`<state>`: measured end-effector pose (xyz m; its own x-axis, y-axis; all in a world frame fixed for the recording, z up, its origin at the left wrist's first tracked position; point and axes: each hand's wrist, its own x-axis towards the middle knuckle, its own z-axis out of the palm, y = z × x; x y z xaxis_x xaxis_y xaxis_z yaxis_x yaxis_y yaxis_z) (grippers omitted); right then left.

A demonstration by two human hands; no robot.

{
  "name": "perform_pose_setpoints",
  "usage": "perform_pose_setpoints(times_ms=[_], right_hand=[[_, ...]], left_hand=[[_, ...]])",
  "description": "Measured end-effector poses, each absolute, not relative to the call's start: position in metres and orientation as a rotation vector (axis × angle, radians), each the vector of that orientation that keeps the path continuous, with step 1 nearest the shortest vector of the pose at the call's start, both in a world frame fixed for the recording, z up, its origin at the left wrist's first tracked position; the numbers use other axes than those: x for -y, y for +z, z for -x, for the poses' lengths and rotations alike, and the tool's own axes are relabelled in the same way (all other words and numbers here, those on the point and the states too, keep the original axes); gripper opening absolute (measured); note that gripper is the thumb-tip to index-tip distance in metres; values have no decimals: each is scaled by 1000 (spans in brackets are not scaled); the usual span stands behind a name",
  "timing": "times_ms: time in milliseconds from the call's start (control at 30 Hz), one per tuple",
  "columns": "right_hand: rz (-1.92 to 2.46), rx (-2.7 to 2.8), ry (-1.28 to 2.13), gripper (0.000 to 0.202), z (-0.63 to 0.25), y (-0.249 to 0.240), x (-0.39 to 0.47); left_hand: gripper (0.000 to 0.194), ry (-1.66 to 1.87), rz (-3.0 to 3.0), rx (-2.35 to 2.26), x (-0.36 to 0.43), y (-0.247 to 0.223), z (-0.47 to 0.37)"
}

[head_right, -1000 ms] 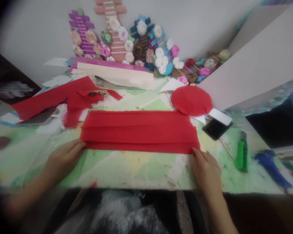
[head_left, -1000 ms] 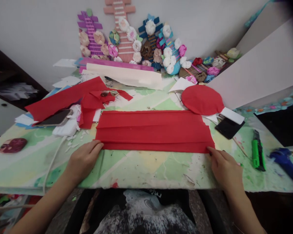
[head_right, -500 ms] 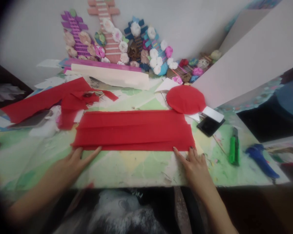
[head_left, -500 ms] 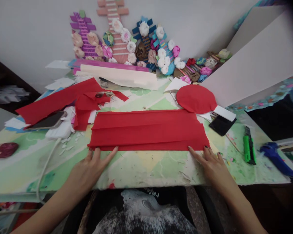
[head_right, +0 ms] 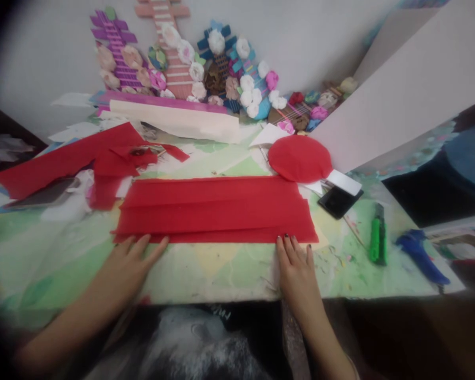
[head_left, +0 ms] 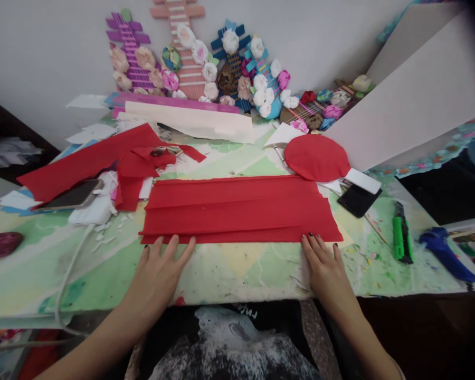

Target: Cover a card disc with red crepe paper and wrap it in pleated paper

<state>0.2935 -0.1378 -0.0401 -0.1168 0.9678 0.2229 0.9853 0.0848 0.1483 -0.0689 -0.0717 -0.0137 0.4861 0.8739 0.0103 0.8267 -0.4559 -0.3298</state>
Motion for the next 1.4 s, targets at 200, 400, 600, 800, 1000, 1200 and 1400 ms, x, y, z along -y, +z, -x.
perform_pose_setpoints(times_ms=[200, 400, 600, 800, 1000, 1200, 1400], right_hand=[[1841, 2321, -289, 65, -261, -42, 131], [1704, 2328, -225, 55, -218, -39, 122], [1636, 2340, -183, 51, -184, -31, 116], [1605, 2397, -145, 48, -162, -27, 117], [1795, 2197, -101, 43, -175, -27, 121], [1917, 2145, -165, 45, -219, -34, 130], [2111, 2033, -210, 50, -264, -38, 141]], left_hand=[[45, -145, 2640, 1105, 67, -33, 59], [41, -361, 2700, 1125, 69, -31, 26], [42, -437, 2778, 1243, 78, -31, -2], [41, -432, 2821, 1215, 82, -35, -7], [42, -444, 2798, 1275, 80, -31, 4], [49, -336, 2677, 1382, 83, -31, 28], [51, -221, 2474, 1637, 89, -30, 49]])
